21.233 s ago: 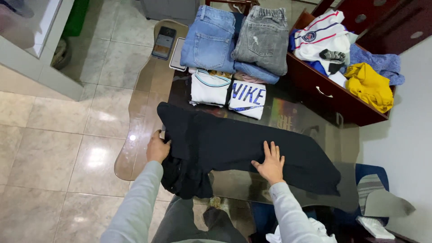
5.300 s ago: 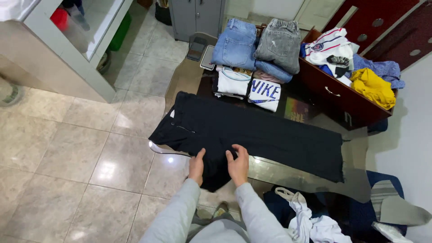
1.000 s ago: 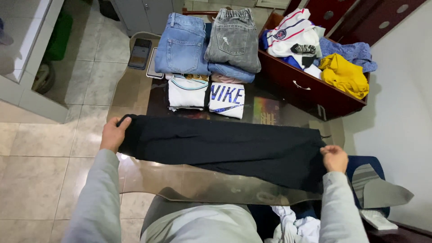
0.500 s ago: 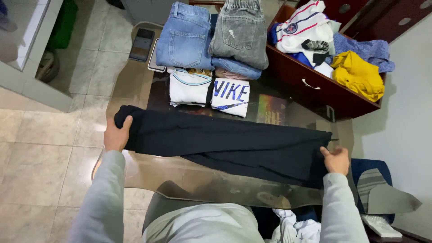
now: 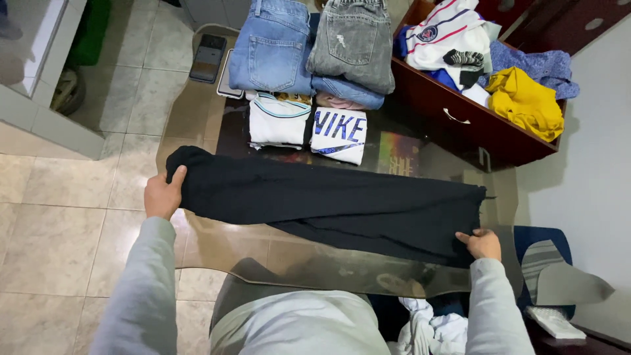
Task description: Folding a pair of black trousers on a glass table
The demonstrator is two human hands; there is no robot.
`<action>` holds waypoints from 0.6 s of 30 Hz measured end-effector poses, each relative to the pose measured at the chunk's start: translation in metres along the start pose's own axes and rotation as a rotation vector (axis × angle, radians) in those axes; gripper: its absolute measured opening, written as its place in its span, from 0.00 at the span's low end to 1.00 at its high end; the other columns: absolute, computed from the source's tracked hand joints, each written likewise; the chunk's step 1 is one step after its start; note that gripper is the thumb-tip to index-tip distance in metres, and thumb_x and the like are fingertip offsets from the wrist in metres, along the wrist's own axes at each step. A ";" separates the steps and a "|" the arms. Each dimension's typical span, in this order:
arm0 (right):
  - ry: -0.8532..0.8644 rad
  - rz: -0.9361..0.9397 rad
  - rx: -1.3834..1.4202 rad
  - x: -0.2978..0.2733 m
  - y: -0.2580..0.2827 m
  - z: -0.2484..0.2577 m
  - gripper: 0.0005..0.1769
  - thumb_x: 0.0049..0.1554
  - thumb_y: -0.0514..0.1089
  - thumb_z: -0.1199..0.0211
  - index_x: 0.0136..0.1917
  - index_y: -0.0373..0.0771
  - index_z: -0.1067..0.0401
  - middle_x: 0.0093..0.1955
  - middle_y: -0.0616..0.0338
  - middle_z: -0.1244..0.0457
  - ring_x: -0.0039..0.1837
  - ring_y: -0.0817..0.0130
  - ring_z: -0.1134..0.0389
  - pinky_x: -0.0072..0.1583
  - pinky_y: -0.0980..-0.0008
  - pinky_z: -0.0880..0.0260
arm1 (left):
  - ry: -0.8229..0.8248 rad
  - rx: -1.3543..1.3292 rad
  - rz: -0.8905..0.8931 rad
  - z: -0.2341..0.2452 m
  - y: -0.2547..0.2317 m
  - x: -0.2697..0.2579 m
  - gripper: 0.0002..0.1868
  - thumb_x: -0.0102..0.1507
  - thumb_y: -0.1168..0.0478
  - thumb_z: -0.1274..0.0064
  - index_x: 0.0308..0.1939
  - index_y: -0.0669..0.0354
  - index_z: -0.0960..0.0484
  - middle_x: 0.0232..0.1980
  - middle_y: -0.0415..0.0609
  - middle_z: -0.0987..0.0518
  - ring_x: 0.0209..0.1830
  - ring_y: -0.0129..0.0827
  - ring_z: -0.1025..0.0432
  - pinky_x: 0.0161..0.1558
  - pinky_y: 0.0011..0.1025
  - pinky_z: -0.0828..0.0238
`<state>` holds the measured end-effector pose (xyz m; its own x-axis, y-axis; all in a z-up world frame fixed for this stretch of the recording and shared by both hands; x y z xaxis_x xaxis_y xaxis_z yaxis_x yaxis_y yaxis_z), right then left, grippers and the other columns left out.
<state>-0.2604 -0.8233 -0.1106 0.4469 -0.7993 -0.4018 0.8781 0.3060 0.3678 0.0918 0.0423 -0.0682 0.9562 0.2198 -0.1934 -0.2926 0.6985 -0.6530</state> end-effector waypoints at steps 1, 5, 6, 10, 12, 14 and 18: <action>0.000 0.003 -0.001 0.003 -0.006 -0.002 0.35 0.48 0.49 0.22 0.63 0.27 0.27 0.53 0.33 0.30 0.55 0.39 0.27 0.61 0.46 0.34 | -0.002 -0.002 0.002 0.006 -0.006 -0.004 0.32 0.73 0.38 0.46 0.27 0.63 0.18 0.30 0.63 0.20 0.42 0.63 0.24 0.47 0.52 0.31; -0.010 0.068 0.000 0.018 -0.028 -0.007 0.20 0.50 0.54 0.25 0.49 0.39 0.19 0.46 0.43 0.29 0.54 0.42 0.28 0.54 0.52 0.33 | -0.010 0.119 0.008 0.024 -0.005 -0.007 0.32 0.72 0.35 0.47 0.31 0.60 0.15 0.32 0.65 0.19 0.45 0.66 0.24 0.45 0.54 0.31; -0.013 0.093 0.040 0.022 -0.033 -0.009 0.17 0.50 0.54 0.25 0.46 0.42 0.19 0.42 0.46 0.31 0.49 0.46 0.29 0.52 0.56 0.34 | -0.018 0.151 0.000 0.028 0.000 -0.004 0.31 0.72 0.35 0.47 0.33 0.59 0.14 0.32 0.65 0.19 0.46 0.67 0.24 0.45 0.55 0.30; -0.079 0.080 0.184 0.007 -0.027 0.014 0.07 0.53 0.48 0.32 0.45 0.49 0.17 0.34 0.48 0.30 0.40 0.47 0.29 0.47 0.60 0.31 | -0.017 0.250 0.015 0.041 -0.006 -0.012 0.32 0.71 0.33 0.49 0.36 0.60 0.13 0.35 0.64 0.17 0.48 0.65 0.23 0.47 0.53 0.28; -0.044 -0.045 0.220 -0.019 -0.011 0.043 0.05 0.54 0.40 0.28 0.46 0.41 0.17 0.43 0.56 0.28 0.44 0.67 0.31 0.48 0.65 0.33 | -0.025 0.326 0.070 0.047 -0.015 -0.022 0.39 0.71 0.33 0.54 0.22 0.64 0.34 0.30 0.64 0.24 0.36 0.61 0.30 0.38 0.52 0.36; -0.081 -0.014 0.263 -0.027 -0.004 0.050 0.04 0.55 0.43 0.29 0.45 0.44 0.18 0.41 0.58 0.29 0.44 0.68 0.31 0.49 0.66 0.33 | -0.031 0.351 0.067 0.047 -0.015 -0.024 0.38 0.70 0.32 0.54 0.23 0.64 0.31 0.32 0.64 0.22 0.37 0.61 0.29 0.38 0.51 0.35; 0.040 0.260 0.383 0.028 -0.022 0.016 0.06 0.60 0.43 0.33 0.49 0.38 0.23 0.51 0.58 0.30 0.55 0.68 0.33 0.61 0.69 0.39 | -0.099 0.433 -0.006 0.038 -0.004 -0.016 0.37 0.70 0.30 0.56 0.41 0.64 0.18 0.43 0.69 0.18 0.45 0.71 0.27 0.43 0.58 0.33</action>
<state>-0.2698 -0.8607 -0.1169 0.6567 -0.6984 -0.2846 0.6130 0.2745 0.7409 0.0778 0.0616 -0.0346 0.9585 0.2647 -0.1057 -0.2842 0.9161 -0.2829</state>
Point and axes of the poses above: each hand's wrist, its own x-axis towards the middle knuckle, its own z-axis out of the back of the hand, y = z × x, the point moved 8 cm from there along x, towards the middle knuckle
